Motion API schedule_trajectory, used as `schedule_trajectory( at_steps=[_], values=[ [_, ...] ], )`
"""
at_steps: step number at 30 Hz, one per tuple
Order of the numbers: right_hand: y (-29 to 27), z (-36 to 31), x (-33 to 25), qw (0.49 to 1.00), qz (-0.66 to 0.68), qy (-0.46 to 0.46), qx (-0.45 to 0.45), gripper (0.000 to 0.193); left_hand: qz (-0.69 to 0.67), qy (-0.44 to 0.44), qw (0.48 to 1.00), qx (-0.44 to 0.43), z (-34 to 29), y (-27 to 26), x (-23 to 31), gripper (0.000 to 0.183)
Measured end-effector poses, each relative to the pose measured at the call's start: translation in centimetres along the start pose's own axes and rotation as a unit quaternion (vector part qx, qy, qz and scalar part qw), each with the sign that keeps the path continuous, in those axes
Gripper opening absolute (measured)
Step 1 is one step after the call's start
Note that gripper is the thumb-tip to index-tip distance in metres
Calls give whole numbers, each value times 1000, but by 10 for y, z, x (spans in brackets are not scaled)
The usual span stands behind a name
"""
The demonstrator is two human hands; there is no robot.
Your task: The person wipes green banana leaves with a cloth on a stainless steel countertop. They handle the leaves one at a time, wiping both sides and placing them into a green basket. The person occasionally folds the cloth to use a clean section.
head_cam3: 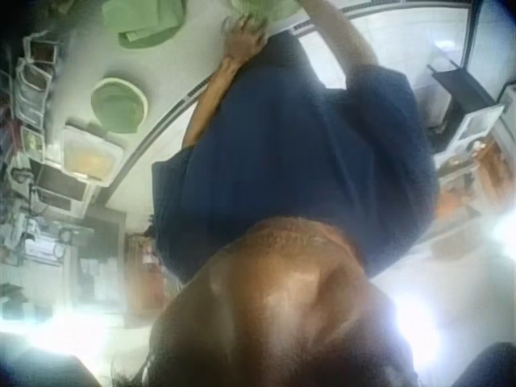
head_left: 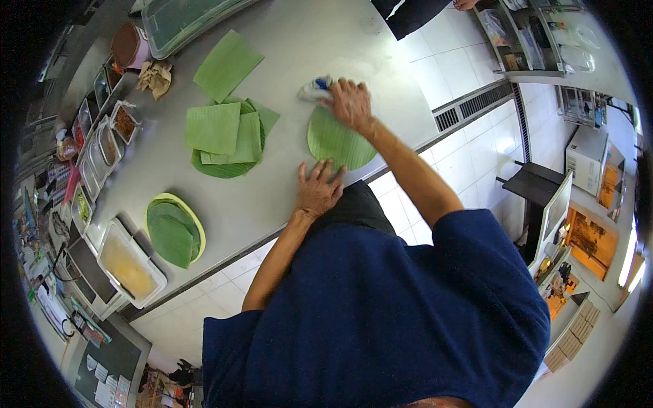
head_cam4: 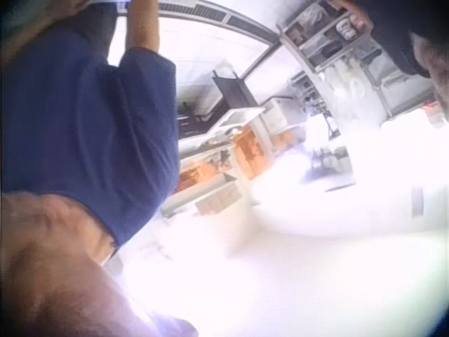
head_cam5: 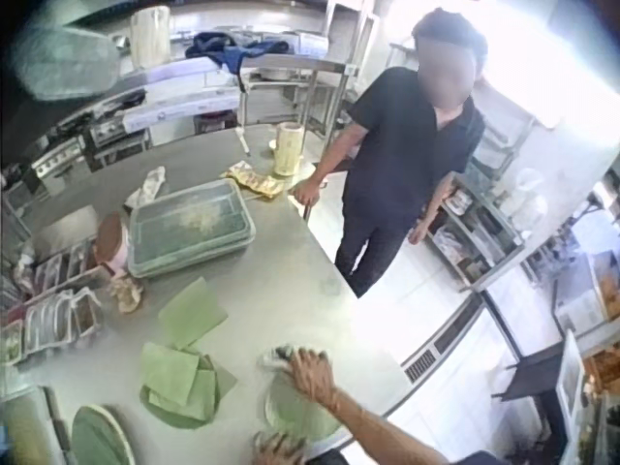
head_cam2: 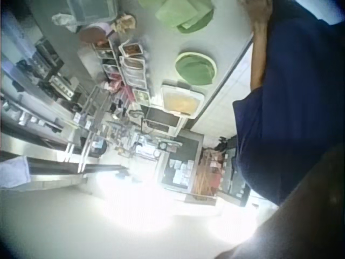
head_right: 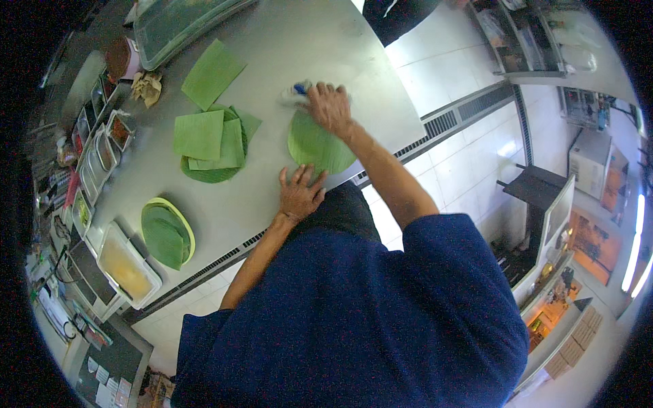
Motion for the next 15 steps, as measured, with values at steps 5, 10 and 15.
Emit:
schedule_trajectory(
  at_steps=[5,10,15],
  values=[
    [-21,15,1,995,-4,59,82,45,-10,2,1000,2,4,4,-5,46],
    [-16,-116,-53,998,33,39,-25,43,-36,-7,999,-36,-2,13,-5,42],
    [-6,-88,-12,996,38,73,-35,41,-23,-6,1000,-2,-1,10,0,45]
  ],
)
Point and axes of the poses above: each hand's wrist, its own z-axis towards the middle knuckle, its own y-axis out of the palm, x = y × z, the point moved 3 cm from there along z, towards the middle knuckle, and after that the axes turned 5 degrees about z, right-handed, at the moved point
